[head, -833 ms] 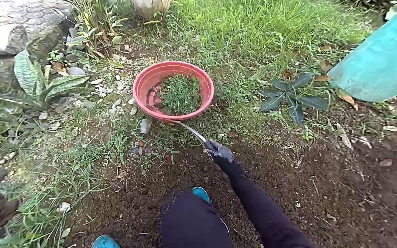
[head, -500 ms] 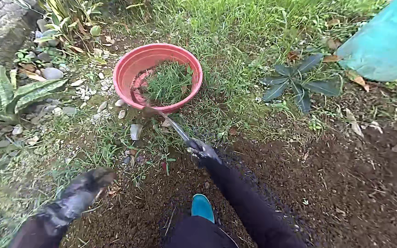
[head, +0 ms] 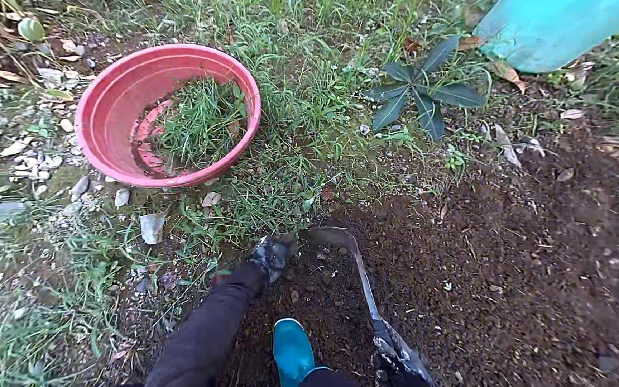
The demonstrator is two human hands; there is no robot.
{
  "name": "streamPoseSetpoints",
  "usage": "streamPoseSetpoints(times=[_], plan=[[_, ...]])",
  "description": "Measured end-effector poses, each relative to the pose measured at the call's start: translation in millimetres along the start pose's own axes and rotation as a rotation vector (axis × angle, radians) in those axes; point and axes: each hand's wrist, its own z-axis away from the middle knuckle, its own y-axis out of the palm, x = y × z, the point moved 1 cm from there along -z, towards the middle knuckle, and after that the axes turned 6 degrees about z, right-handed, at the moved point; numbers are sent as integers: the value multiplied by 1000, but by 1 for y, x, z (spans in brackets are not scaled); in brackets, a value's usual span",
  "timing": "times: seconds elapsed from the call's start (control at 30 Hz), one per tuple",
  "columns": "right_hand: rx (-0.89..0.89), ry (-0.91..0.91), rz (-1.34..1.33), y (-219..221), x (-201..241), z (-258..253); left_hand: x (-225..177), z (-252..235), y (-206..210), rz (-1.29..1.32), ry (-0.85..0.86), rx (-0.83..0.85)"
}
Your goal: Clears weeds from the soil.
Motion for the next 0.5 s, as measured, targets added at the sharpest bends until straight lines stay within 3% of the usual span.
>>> streamPoseSetpoints(times=[0.17, 0.37, 0.47, 0.5], plan=[[21, 131, -123, 2, -15, -15, -11, -61, -31, 304, -165, -299], [75, 123, -227, 7, -40, -35, -11, -107, -59, 18, -112, -369], [73, 109, -228, 22, 8, -5, -23, -135, -54, -79, -257, -235], [4, 311, -155, 32, 62, 15, -26, -145, -51, -121, -286, -185]])
